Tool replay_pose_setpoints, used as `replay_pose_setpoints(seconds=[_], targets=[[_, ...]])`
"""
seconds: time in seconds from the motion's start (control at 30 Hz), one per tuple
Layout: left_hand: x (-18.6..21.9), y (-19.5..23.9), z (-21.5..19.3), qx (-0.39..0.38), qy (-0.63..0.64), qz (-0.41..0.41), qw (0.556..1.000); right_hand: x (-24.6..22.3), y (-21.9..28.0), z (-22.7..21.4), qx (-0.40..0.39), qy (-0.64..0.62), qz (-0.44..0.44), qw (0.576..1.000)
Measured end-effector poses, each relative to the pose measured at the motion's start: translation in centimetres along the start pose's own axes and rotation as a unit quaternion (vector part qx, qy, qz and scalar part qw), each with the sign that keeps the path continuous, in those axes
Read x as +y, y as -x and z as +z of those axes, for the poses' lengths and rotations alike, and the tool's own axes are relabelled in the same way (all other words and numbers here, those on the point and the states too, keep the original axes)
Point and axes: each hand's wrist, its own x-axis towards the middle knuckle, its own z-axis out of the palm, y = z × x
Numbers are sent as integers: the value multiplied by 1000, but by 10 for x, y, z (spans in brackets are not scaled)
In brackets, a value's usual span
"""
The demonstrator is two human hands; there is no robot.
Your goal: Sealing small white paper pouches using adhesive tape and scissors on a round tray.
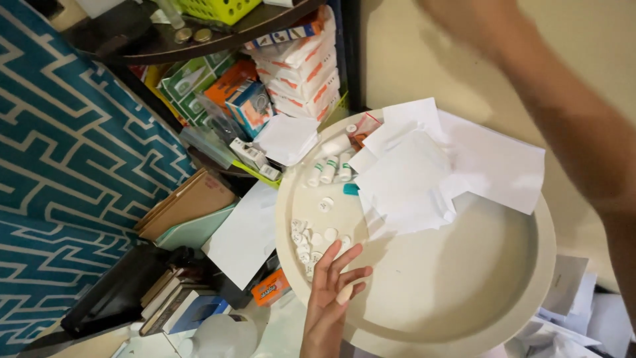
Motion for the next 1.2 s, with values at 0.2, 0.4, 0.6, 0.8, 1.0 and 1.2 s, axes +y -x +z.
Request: replay_pose_setpoints(seconds=[0.2, 0.4, 0.6, 0.8, 1.0, 1.2], targets=[[-7, 1, 6, 17, -19, -13, 1000, 26, 118, 26, -117, -41, 31, 992], [-21, 3, 15, 10, -21, 14, 1000, -1, 158, 31, -223, -71, 271, 934], [-1, 14, 36, 46, -36, 20, 998, 42, 171, 68, -151, -160, 199, 955], [12, 28, 43, 72, -52, 45, 995, 2, 161, 21, -101, -311, 118, 938], [12, 38, 45, 105, -47, 56, 992, -36, 146, -17, -224, -358, 29, 906], [4, 40, 37, 103, -27, 46, 993, -90, 155, 31, -486, -340, -129, 795]])
